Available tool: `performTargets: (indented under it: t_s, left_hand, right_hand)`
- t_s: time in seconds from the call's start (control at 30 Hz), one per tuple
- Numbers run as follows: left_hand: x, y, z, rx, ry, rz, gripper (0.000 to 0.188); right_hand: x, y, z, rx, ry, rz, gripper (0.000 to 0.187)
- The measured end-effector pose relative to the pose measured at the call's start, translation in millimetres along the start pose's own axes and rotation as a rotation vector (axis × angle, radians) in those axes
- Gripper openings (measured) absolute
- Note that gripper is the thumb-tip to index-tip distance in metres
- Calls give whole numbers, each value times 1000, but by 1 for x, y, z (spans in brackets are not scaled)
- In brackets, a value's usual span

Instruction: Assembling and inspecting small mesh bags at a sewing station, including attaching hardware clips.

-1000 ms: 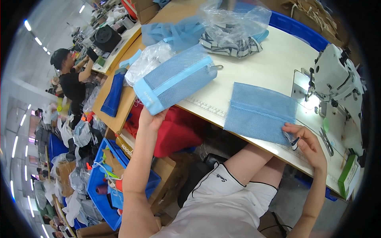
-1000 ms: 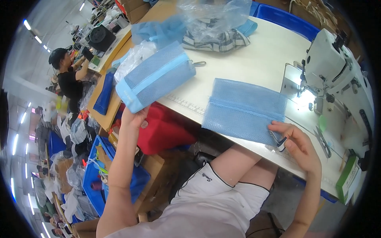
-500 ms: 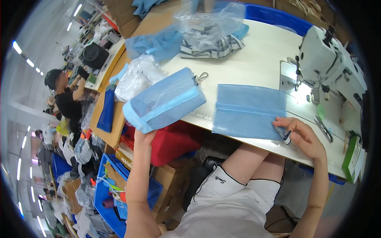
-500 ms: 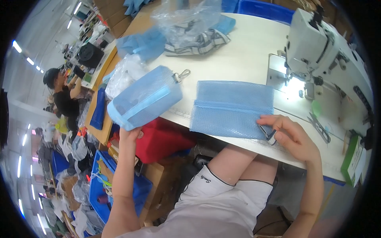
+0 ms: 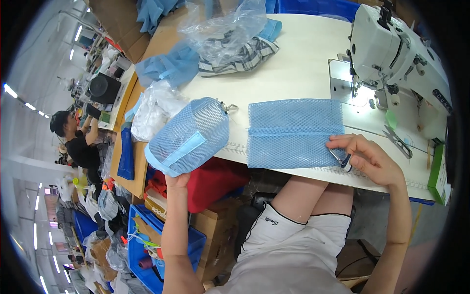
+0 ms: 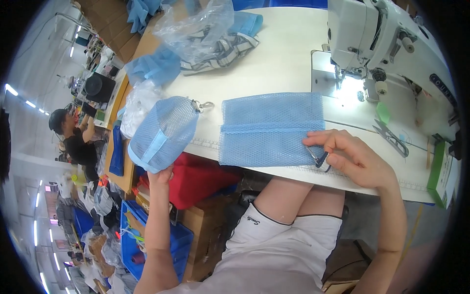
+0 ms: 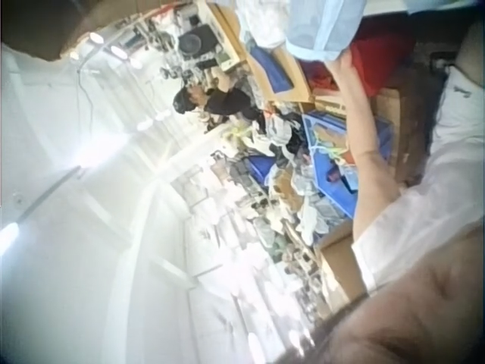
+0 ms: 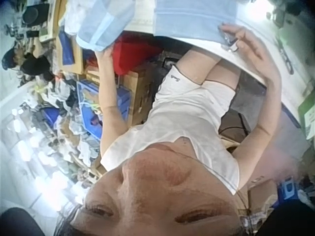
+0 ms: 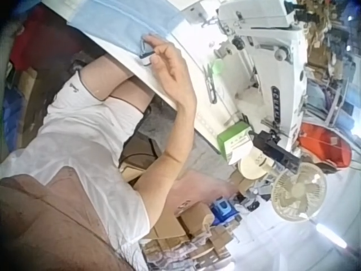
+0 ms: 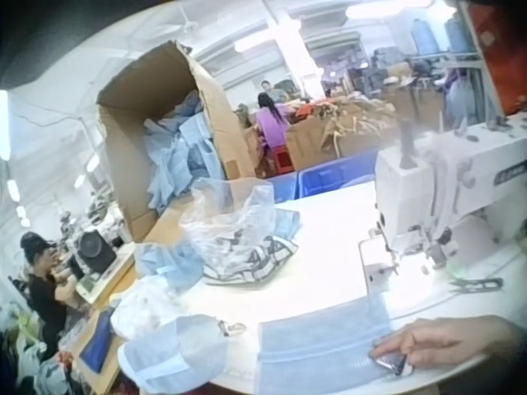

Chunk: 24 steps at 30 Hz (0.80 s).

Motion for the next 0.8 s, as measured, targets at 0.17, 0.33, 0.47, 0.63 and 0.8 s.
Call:
performTargets:
  t_s: [0.17, 0.33, 0.47, 0.63, 0.8]
  left_hand:
    - [2, 1, 2, 26, 49, 71, 40]
    - [15, -6, 6, 171, 11, 145, 40]
    - [17, 21, 1, 377, 12, 387, 40]
    - [28, 51, 6, 455, 13, 514, 40]
    - [40, 118, 6, 290, 168, 541, 63]
  right_hand:
    - [-2, 0, 0, -4, -4, -34, 15]
    - [-2, 0, 1, 0, 9, -55, 20]
    - [-2, 0, 1, 1, 10, -61, 26]
    - [-7, -1, -2, -11, 4, -101, 23]
    - [2, -2, -3, -18, 9, 11, 22]
Point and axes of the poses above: each hand's wrist, its own z-axis towards the middle knuckle, its own y-axis out of the palm, x = y × z, the point moved 8 cm from there along z, towards the middle knuckle, and after that the axes turned 4 degrees about -y, right-handed, at the moved point
